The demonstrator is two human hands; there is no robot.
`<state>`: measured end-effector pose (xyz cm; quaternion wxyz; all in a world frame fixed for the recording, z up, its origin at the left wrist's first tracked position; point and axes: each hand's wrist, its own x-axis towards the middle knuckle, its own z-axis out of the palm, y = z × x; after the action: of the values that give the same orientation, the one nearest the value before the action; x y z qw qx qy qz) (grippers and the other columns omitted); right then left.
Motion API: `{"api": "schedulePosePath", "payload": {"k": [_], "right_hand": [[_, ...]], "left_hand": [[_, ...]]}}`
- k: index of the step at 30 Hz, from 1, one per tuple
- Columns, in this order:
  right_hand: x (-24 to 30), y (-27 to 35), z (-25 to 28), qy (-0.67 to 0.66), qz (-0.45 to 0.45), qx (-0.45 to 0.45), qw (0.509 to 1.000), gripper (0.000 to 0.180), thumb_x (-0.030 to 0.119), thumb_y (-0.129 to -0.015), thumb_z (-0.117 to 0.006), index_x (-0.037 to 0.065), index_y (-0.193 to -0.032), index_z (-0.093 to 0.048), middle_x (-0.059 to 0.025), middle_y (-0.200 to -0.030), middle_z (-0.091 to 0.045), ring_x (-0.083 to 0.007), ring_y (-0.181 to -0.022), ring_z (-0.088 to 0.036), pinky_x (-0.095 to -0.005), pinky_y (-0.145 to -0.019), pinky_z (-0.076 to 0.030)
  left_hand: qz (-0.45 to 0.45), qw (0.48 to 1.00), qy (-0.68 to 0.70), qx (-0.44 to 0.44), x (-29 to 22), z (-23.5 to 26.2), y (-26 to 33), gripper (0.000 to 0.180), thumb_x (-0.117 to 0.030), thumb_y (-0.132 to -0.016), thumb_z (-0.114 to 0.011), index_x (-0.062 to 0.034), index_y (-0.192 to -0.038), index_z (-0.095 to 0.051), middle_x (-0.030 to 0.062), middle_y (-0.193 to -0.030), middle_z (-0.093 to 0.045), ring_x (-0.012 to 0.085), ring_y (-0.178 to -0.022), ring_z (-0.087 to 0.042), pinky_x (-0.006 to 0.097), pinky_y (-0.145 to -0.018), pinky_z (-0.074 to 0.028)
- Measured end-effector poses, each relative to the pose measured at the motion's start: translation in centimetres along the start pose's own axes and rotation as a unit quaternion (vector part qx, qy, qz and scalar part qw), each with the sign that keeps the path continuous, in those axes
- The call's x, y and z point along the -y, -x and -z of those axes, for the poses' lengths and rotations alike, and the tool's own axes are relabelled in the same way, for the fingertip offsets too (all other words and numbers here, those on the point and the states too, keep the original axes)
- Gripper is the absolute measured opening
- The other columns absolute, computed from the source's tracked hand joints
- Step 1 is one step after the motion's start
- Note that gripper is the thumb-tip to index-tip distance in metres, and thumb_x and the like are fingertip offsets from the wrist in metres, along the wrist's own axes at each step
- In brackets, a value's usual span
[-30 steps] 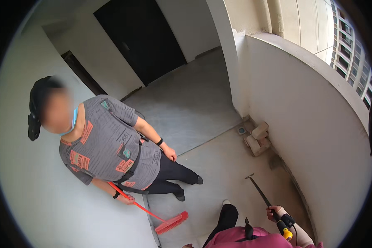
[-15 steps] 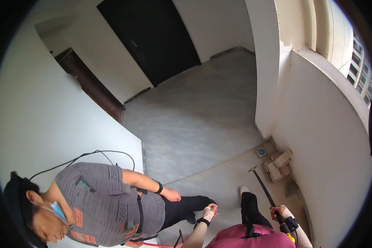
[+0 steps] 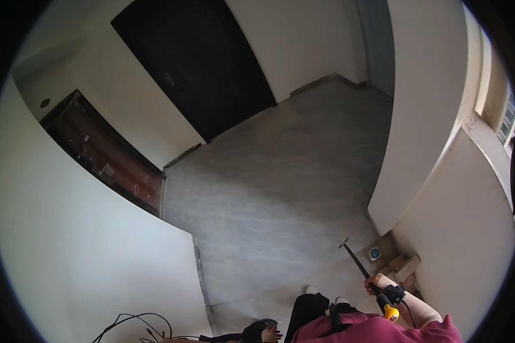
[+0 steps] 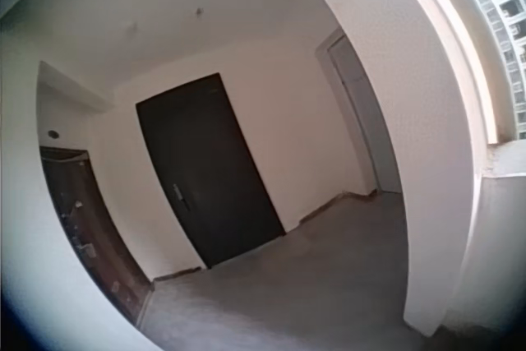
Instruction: Scraping residue from a concrete floor in a hallway or balcony area.
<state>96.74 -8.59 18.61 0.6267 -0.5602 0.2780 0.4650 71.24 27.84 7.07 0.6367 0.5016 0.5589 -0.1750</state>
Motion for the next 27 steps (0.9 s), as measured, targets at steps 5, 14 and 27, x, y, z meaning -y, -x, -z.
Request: {"api": "schedulePosePath", "payload": {"k": [5, 14, 27], "right_hand": [[7.3, -4.7, -4.4, -0.003, 0.022, -0.007, 1.000, 0.013, 0.011, -0.071, -0.052, 0.001, -0.064, -0.048, -0.0059, -0.055, -0.047, -0.0141, -0.044, -0.045, -0.0250, -0.040, -0.038], [16.8, -12.7, -7.4, -0.093, -0.047, -0.054, 0.993, 0.012, 0.011, -0.069, -0.051, 0.005, -0.060, -0.047, -0.0045, -0.050, -0.043, -0.0138, -0.040, -0.042, -0.0242, -0.037, -0.036], [29.6, -26.4, -8.5, -0.105, -0.043, -0.039, 0.993, 0.014, 0.014, -0.069, -0.050, 0.004, -0.060, -0.048, -0.0062, -0.051, -0.046, -0.0161, -0.040, -0.045, -0.0264, -0.039, -0.040]], "left_hand": [[0.016, 0.999, 0.046, 0.020, -4.8, 0.0, -6.0, 0.024, -0.019, -0.079, -0.043, -0.0035, -0.096, -0.046, 0.0119, -0.065, -0.052, 0.0230, -0.050, -0.050, 0.032, -0.040, -0.042], [-0.087, 0.986, -0.142, 0.006, -26.6, -2.0, -17.6, 0.030, -0.024, -0.076, -0.049, -0.0038, -0.097, -0.047, 0.0110, -0.076, -0.055, 0.0192, -0.053, -0.056, 0.027, -0.043, -0.044], [-0.022, 0.992, -0.095, 0.079, -42.5, -5.0, -27.4, 0.031, -0.024, -0.077, -0.049, -0.0052, -0.101, -0.043, 0.0126, -0.079, -0.055, 0.0220, -0.058, -0.057, 0.028, -0.045, -0.046]]}}
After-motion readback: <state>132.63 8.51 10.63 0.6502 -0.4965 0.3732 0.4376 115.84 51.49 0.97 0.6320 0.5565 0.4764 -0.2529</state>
